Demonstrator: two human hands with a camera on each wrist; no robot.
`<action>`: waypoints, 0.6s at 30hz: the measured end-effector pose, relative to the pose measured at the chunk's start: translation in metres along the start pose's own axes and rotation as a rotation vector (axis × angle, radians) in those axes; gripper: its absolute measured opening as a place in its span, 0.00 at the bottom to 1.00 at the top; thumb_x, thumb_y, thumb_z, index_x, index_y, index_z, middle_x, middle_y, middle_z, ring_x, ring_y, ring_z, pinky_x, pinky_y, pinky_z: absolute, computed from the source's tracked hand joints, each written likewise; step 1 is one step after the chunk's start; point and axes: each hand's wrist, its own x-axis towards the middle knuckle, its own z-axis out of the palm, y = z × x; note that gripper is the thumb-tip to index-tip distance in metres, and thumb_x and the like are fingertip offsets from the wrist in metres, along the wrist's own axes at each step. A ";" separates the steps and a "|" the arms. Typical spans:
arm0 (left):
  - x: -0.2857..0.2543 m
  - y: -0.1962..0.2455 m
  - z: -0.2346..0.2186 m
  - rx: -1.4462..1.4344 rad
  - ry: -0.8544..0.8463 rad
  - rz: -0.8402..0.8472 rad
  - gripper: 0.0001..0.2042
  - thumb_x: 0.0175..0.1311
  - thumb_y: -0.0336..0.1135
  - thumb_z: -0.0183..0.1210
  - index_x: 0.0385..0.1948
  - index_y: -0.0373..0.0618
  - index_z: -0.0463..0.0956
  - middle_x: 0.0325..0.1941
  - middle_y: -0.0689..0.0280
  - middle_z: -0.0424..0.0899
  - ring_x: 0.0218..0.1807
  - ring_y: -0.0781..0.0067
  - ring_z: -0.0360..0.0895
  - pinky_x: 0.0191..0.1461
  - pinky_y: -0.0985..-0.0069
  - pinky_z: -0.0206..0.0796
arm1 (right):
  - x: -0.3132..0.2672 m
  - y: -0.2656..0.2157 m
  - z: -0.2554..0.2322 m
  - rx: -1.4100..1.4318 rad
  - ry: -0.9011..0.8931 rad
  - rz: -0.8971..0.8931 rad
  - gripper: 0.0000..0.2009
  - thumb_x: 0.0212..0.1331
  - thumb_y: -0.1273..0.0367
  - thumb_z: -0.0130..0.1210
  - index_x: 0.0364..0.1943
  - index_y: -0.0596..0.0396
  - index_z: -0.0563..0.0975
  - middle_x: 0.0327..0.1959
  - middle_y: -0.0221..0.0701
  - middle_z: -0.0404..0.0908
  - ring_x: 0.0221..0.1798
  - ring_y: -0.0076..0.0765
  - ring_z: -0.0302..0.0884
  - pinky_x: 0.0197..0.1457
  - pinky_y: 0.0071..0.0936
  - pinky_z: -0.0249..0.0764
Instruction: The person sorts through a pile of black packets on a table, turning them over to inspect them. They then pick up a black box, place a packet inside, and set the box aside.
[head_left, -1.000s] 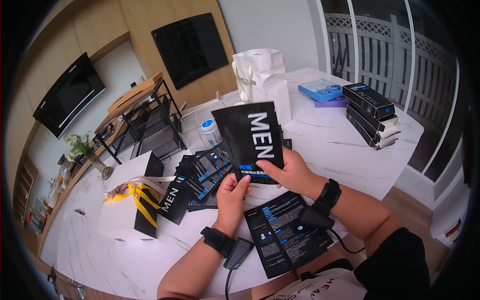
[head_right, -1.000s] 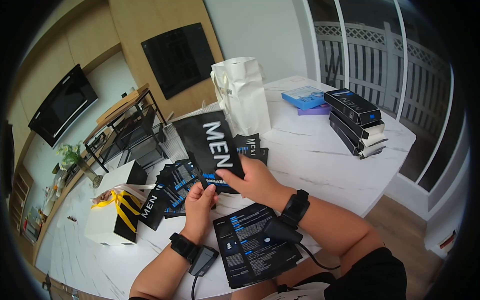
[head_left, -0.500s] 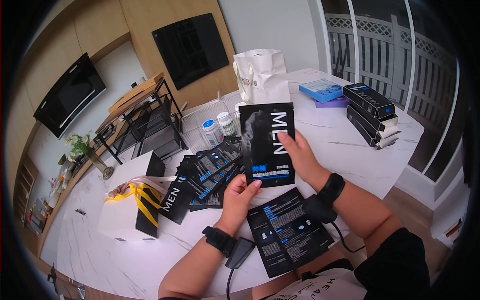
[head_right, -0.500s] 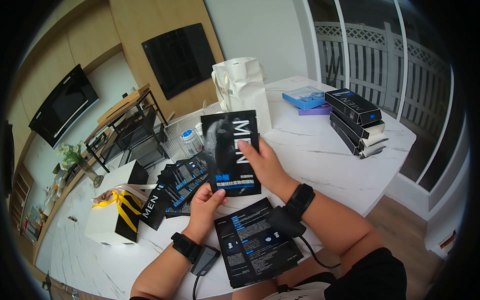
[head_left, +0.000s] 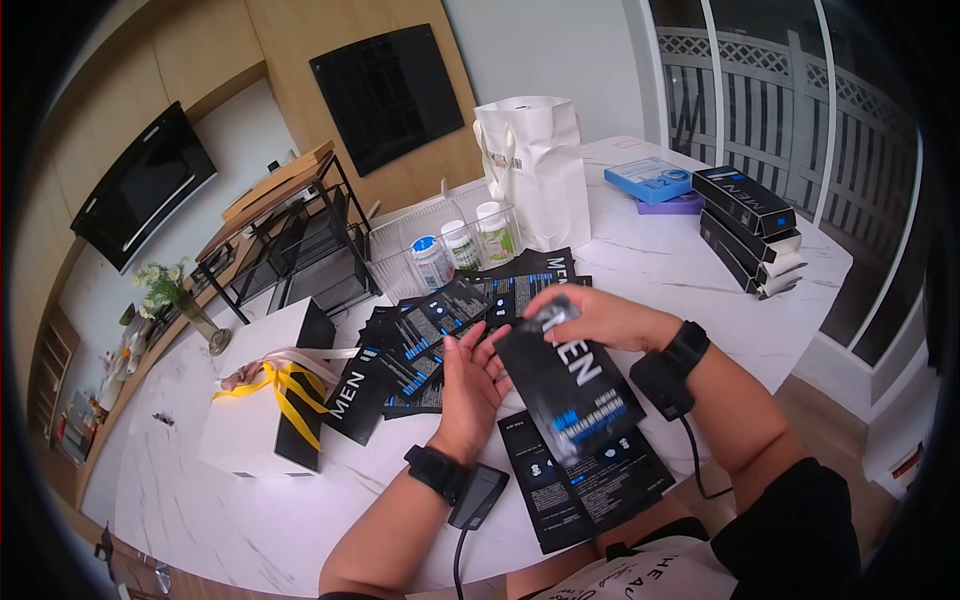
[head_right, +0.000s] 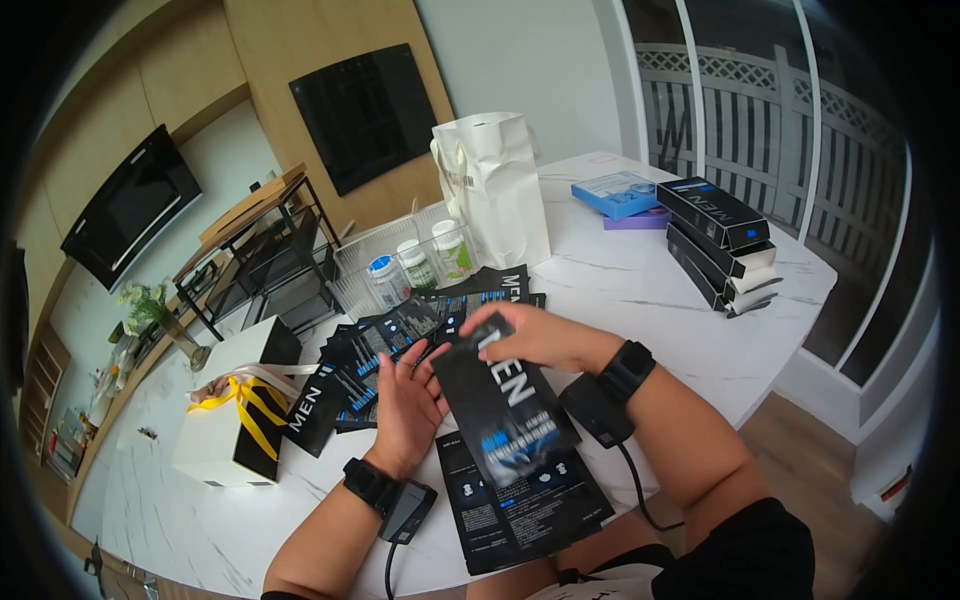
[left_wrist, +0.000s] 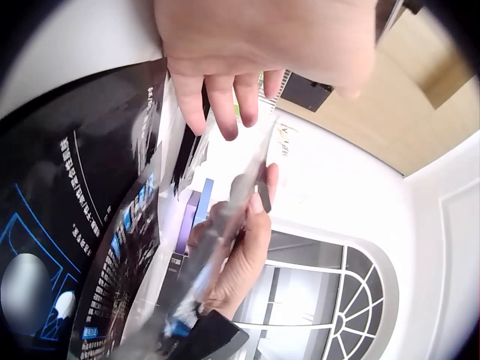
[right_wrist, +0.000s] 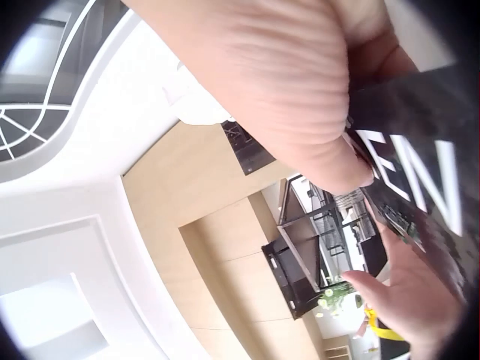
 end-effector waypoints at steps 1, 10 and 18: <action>-0.001 0.001 0.003 0.062 0.042 -0.006 0.28 0.65 0.58 0.32 0.55 0.43 0.57 0.55 0.60 0.67 0.53 0.68 0.68 0.54 0.69 0.61 | 0.002 0.007 -0.002 -0.085 -0.071 0.016 0.13 0.50 0.75 0.55 0.42 0.55 0.72 0.43 0.28 0.71 0.46 0.21 0.68 0.47 0.18 0.66; 0.002 -0.016 -0.001 0.622 -0.181 0.113 0.13 0.57 0.27 0.55 0.44 0.40 0.69 0.45 0.64 0.76 0.49 0.79 0.70 0.53 0.84 0.60 | 0.001 0.004 0.009 -0.576 -0.032 -0.029 0.06 0.51 0.69 0.58 0.29 0.55 0.75 0.25 0.25 0.76 0.34 0.18 0.72 0.38 0.17 0.68; -0.004 -0.010 0.003 0.897 -0.296 0.060 0.13 0.54 0.26 0.56 0.42 0.40 0.73 0.39 0.66 0.78 0.42 0.77 0.74 0.47 0.81 0.64 | 0.016 0.040 -0.013 -0.975 0.325 -0.423 0.15 0.49 0.64 0.57 0.42 0.52 0.73 0.49 0.35 0.72 0.53 0.40 0.66 0.53 0.33 0.63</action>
